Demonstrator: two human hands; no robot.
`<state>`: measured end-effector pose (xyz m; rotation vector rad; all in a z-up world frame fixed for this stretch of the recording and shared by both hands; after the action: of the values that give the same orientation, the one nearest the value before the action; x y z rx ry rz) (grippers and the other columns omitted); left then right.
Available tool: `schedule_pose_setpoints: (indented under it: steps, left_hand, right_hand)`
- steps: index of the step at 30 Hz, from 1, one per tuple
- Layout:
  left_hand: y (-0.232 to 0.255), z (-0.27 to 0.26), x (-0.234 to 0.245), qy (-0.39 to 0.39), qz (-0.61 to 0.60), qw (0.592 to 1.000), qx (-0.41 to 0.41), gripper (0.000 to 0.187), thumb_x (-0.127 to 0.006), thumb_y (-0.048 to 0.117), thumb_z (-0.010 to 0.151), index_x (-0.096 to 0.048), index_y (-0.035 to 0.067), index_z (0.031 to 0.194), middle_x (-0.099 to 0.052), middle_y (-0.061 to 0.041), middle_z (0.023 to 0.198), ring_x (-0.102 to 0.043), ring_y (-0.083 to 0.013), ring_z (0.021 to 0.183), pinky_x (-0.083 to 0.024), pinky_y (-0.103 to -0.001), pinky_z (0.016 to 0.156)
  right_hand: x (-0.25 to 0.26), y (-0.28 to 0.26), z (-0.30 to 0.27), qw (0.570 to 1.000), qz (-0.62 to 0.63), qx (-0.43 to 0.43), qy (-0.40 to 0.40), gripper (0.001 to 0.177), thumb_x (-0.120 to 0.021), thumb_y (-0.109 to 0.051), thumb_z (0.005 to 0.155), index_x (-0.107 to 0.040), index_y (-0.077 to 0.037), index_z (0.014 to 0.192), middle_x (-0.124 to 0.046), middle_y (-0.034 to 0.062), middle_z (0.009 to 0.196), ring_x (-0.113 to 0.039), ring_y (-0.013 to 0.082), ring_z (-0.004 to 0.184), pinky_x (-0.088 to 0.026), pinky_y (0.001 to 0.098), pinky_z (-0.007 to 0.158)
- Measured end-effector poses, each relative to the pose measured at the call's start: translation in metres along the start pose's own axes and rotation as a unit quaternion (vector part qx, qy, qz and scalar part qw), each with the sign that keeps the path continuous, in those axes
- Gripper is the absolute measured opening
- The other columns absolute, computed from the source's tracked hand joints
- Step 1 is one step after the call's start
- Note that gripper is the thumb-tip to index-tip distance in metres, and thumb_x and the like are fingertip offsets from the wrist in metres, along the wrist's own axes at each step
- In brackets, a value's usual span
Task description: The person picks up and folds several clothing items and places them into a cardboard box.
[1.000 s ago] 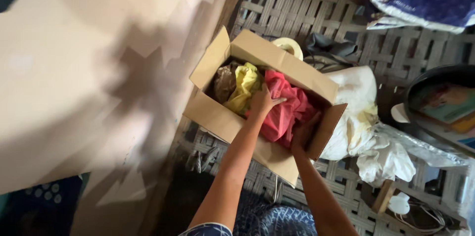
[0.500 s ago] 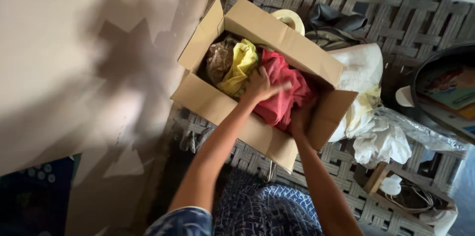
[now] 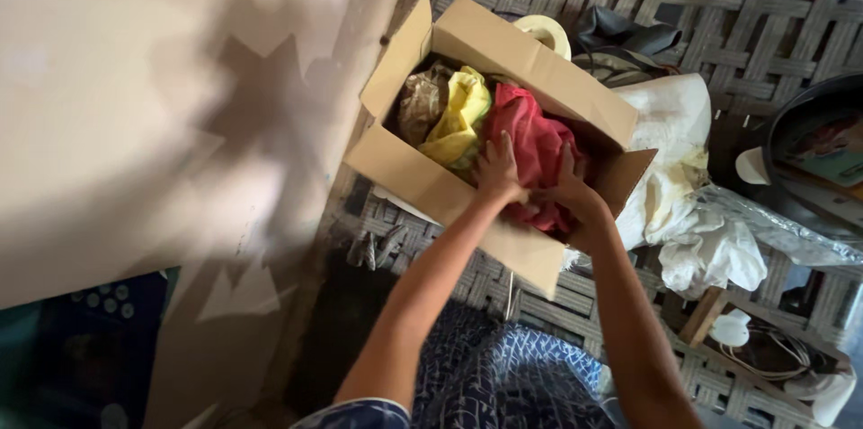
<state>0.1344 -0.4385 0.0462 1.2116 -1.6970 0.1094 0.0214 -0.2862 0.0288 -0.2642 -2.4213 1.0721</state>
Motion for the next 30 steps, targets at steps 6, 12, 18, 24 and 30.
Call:
schedule_pose_setpoints:
  steps: [6,12,18,24,30]
  left_hand:
    - [-0.009,0.013,-0.060,0.112,0.093,0.989,-0.024,0.137,-0.091,0.027,0.072,0.008,0.012,0.166,-0.004,-0.031,0.168,-0.020,-0.0598,0.144,-0.028,-0.078,0.107]
    - [-0.024,0.051,-0.068,-0.096,0.057,0.991,0.078,0.131,-0.080,0.027,0.076,0.021,0.020,0.159,0.021,-0.018,0.169,-0.007,-0.0525,0.152,-0.022,-0.075,0.114]
    - [-0.043,0.067,-0.094,-0.053,0.076,0.993,0.073,0.103,-0.061,0.024,0.095,0.017,0.023,0.161,0.021,-0.016,0.170,-0.005,-0.0498,0.154,-0.019,-0.079,0.111]
    - [-0.027,0.042,-0.071,-0.032,0.097,0.993,0.061,0.108,-0.066,0.020,0.092,0.017,0.020,0.161,0.020,-0.018,0.170,-0.006,-0.0510,0.154,-0.021,-0.077,0.112]
    - [-0.022,0.035,-0.055,-0.077,0.084,0.991,0.067,0.121,-0.074,0.016,0.086,0.022,0.016,0.160,0.023,-0.020,0.169,-0.005,-0.0509,0.153,-0.018,-0.080,0.112]
  right_hand:
    - [-0.035,0.058,0.035,0.989,-0.101,-0.012,0.108,0.173,-0.103,-0.044,0.048,0.025,-0.003,0.156,0.024,0.0310,0.161,0.024,0.0527,0.149,-0.007,0.0472,0.127]
    - [-0.065,0.054,0.049,0.933,-0.343,-0.050,0.098,0.146,-0.100,-0.062,0.061,0.005,-0.017,0.152,0.028,0.0303,0.163,0.024,0.0646,0.141,0.000,0.0712,0.121]
    - [-0.074,0.031,0.025,0.965,-0.150,-0.064,0.204,0.169,-0.107,-0.037,0.050,0.021,-0.018,0.159,0.020,0.0192,0.167,0.015,0.0540,0.152,-0.018,0.0649,0.123]
    - [-0.045,-0.004,-0.020,0.984,-0.027,-0.010,0.176,0.162,-0.102,-0.026,0.050,0.013,-0.025,0.165,0.016,0.0361,0.166,-0.025,0.0508,0.150,-0.047,0.0510,0.112]
    - [-0.037,-0.025,-0.048,0.943,-0.030,0.173,0.282,0.145,-0.099,-0.025,0.041,-0.016,-0.013,0.158,-0.018,0.0324,0.161,-0.027,0.0485,0.147,-0.039,0.0516,0.116]
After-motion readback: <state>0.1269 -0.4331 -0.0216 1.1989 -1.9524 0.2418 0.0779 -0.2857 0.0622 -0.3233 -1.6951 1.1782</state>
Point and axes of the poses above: each hand's wrist, its own z-axis towards the middle knuckle, its own x-axis out of the back of the hand, y = z × x, the point moved 1 cm from there along z, towards the middle knuckle
